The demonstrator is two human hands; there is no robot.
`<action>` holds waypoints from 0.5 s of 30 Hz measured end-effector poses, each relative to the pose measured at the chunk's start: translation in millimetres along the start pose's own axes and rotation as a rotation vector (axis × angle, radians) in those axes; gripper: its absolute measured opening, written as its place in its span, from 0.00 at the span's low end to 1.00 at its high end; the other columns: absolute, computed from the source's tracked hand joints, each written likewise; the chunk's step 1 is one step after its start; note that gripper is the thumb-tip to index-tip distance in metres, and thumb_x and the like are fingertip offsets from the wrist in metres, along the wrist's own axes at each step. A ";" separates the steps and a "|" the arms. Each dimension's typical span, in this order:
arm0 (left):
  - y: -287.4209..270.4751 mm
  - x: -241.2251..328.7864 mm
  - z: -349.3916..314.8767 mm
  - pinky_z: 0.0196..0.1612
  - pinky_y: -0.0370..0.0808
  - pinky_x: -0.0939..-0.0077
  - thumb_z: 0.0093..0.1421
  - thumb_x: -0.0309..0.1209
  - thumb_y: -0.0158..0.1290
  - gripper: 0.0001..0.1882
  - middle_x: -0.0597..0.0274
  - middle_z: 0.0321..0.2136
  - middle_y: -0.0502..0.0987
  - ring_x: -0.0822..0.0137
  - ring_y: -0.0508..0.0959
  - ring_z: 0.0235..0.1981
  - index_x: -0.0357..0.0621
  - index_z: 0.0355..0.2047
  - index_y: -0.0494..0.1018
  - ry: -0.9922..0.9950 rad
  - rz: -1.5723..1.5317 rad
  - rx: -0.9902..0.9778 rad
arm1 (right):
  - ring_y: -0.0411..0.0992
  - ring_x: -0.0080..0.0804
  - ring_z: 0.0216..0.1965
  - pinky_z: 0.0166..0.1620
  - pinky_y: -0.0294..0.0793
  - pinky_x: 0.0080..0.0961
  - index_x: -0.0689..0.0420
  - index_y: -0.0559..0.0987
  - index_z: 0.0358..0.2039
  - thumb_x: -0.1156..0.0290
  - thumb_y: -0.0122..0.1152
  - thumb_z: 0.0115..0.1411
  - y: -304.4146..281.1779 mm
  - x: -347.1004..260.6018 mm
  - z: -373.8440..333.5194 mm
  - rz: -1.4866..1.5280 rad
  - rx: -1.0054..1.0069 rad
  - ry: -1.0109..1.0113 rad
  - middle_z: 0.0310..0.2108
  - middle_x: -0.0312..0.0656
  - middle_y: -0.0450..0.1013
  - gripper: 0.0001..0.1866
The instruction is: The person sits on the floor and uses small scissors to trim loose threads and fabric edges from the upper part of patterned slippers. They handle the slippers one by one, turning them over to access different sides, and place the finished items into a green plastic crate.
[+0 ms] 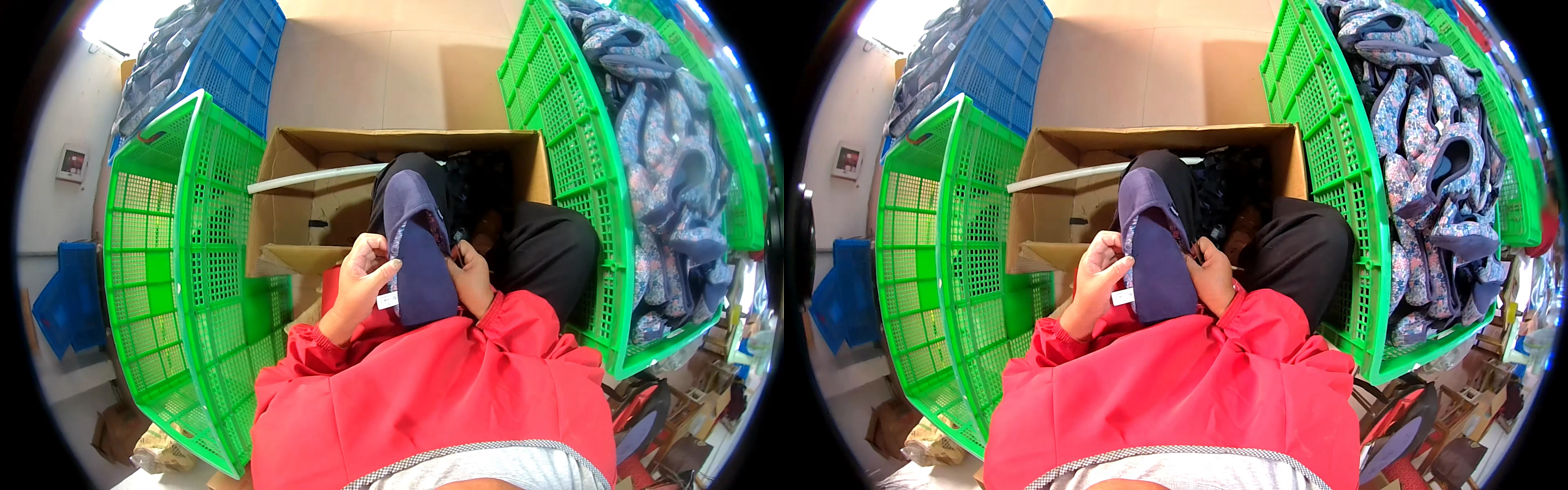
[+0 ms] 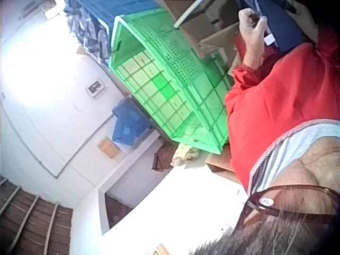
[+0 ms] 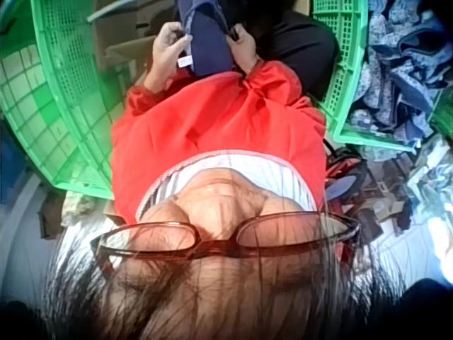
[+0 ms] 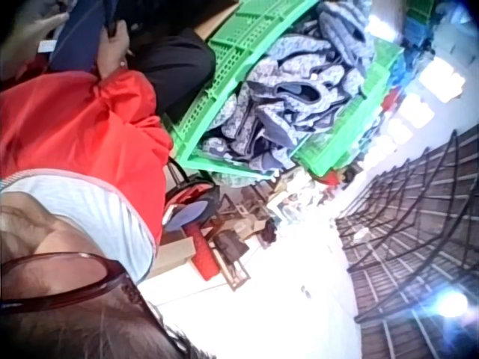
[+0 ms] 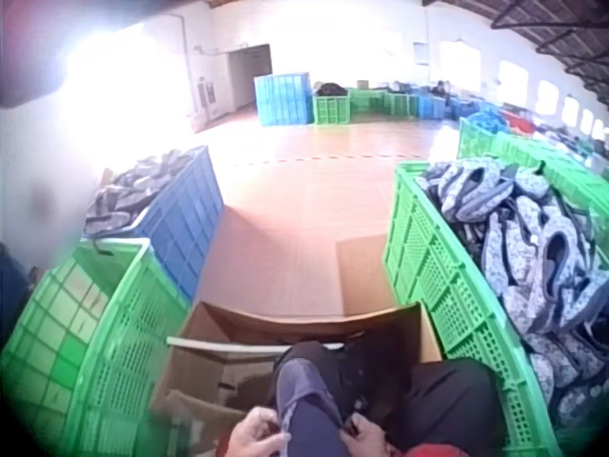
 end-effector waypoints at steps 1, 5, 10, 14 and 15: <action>0.6 1.2 0.4 0.39 0.70 0.86 0.60 0.20 0.60 0.13 0.73 0.35 0.69 0.81 0.71 0.35 0.43 0.42 0.69 -0.021 0.007 -0.048 | 0.54 0.18 0.26 0.29 0.59 0.23 0.59 0.66 0.26 0.75 0.66 0.60 -0.3 6.8 0.3 -0.012 -0.004 0.000 0.21 0.33 0.55 0.15; 4.9 12.4 -2.6 0.42 0.71 0.83 0.56 0.15 0.59 0.11 0.68 0.34 0.69 0.77 0.72 0.37 0.39 0.36 0.71 0.077 0.097 -0.146 | 0.54 0.17 0.26 0.29 0.59 0.21 0.59 0.66 0.26 0.74 0.67 0.61 1.1 11.3 -1.2 -0.045 -0.011 -0.036 0.21 0.31 0.56 0.16; 9.0 33.0 -18.5 0.35 0.70 0.79 0.52 0.11 0.60 0.13 0.62 0.30 0.69 0.73 0.73 0.33 0.38 0.31 0.68 0.464 0.664 0.080 | 0.55 0.16 0.26 0.28 0.59 0.20 0.59 0.67 0.26 0.75 0.66 0.61 0.9 5.9 -4.6 -0.057 0.007 0.000 0.21 0.29 0.57 0.15; 12.0 44.0 -27.9 0.28 0.67 0.77 0.49 0.12 0.60 0.14 0.59 0.26 0.69 0.67 0.69 0.25 0.39 0.29 0.67 0.743 0.902 0.269 | 0.56 0.15 0.26 0.28 0.59 0.19 0.58 0.67 0.25 0.75 0.65 0.62 -3.9 -5.8 -7.3 0.013 0.064 -0.024 0.21 0.28 0.59 0.13; 10.7 43.7 -28.2 0.28 0.67 0.76 0.49 0.12 0.59 0.14 0.58 0.27 0.70 0.67 0.69 0.25 0.39 0.29 0.67 0.742 0.933 0.290 | 0.56 0.14 0.26 0.28 0.58 0.19 0.58 0.68 0.25 0.75 0.64 0.62 -3.9 -6.8 -8.3 0.063 0.073 -0.021 0.21 0.28 0.60 0.13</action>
Point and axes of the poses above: each hand's wrist, its own z-axis towards the middle knuckle, its own y-axis out of the palm, x = y × z, the point moved 8 cm from there along z, towards the middle knuckle
